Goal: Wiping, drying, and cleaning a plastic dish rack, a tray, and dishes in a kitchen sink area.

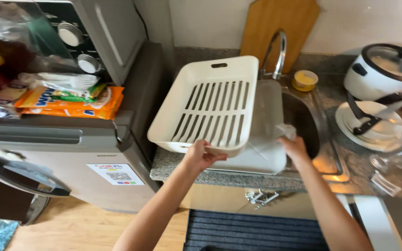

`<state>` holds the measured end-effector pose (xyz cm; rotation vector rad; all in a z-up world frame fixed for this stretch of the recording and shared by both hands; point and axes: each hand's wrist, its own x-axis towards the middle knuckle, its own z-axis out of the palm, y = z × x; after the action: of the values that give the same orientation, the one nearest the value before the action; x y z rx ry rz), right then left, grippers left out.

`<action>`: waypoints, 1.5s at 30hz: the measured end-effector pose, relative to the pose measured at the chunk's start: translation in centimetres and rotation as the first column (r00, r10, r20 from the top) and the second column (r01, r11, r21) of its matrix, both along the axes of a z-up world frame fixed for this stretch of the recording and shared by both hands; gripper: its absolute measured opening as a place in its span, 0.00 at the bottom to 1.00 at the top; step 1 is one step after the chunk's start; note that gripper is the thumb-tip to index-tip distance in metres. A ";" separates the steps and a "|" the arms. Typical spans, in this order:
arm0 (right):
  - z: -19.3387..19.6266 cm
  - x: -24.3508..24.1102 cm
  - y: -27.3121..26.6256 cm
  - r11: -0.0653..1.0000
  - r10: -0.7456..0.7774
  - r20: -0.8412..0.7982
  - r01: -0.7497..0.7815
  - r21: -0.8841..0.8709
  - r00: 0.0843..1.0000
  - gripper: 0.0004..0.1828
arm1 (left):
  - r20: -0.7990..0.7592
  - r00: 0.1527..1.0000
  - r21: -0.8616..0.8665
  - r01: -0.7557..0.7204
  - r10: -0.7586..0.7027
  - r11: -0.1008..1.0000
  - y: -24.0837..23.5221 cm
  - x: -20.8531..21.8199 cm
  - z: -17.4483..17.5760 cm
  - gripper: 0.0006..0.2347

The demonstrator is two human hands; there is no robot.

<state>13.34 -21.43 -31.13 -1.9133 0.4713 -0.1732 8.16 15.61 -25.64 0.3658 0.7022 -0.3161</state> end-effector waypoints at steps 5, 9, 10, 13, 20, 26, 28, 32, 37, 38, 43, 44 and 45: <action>3.2 -0.9 9.8 0.982 0.076 -0.025 -0.070 0.175 0.997 0.23 | 0.051 0.997 0.084 -0.058 0.054 0.995 -0.2 -0.6 1.5 0.25; 3.6 0.5 14.3 0.975 0.131 0.000 -0.129 0.182 0.991 0.28 | 0.060 0.995 0.112 -0.085 0.079 0.990 -0.3 -1.3 3.9 0.25; 3.5 0.6 14.5 0.969 0.167 0.041 -0.172 0.180 0.985 0.28 | 0.069 0.994 0.113 -0.090 0.082 0.990 -0.3 -1.4 4.7 0.25; 4.0 2.0 15.1 0.945 0.254 0.161 -0.280 0.167 0.954 0.29 | 0.067 0.994 0.145 -0.091 0.082 0.985 -0.6 -0.8 3.5 0.24; 4.4 3.7 14.8 0.840 0.452 0.468 -0.539 0.061 0.759 0.29 | 0.055 0.995 0.227 -0.097 0.086 0.969 -1.4 0.7 -1.1 0.23; 5.0 3.5 13.1 0.732 0.559 0.643 -0.675 -0.086 0.524 0.30 | 0.013 0.990 0.285 -0.140 0.142 0.948 -2.2 -0.6 -0.9 0.27; 5.2 3.1 12.7 0.706 0.576 0.675 -0.698 -0.125 0.462 0.30 | 0.006 0.992 0.298 -0.122 0.126 0.947 -2.5 -0.8 -1.5 0.27; 16.4 0.5 18.2 0.922 0.007 -0.011 -0.002 0.388 1.000 0.51 | 0.025 0.998 0.368 -0.070 0.065 0.927 -2.3 -1.7 -1.4 0.27; 1.7 9.2 13.6 0.983 0.155 -0.127 -0.166 -0.080 0.980 0.33 | 0.038 0.998 0.470 0.021 -0.044 0.882 -2.8 -4.6 -0.5 0.35; 1.1 10.6 13.2 0.979 0.167 -0.090 -0.176 -0.106 0.982 0.28 | 0.083 0.992 0.488 0.044 -0.096 0.872 -2.8 -4.8 1.3 0.38; 7.0 6.0 15.5 0.997 0.070 -0.022 -0.069 0.027 0.997 0.33 | 0.097 0.995 0.574 -0.051 -0.006 0.817 0.8 -7.9 0.9 0.30; 7.5 5.8 15.5 0.998 0.055 -0.037 -0.053 0.045 0.998 0.34 | 0.122 0.975 0.567 -0.223 0.187 0.793 1.9 -8.1 0.5 0.26; 7.8 6.0 15.6 0.998 0.053 -0.035 -0.052 0.047 0.998 0.34 | 0.125 0.975 0.568 -0.223 0.185 0.792 2.9 -6.6 -0.7 0.26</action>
<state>19.39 -5.81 -23.36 -1.8842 0.4450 -0.0927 1.59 18.49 -26.39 0.8742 0.7611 0.1319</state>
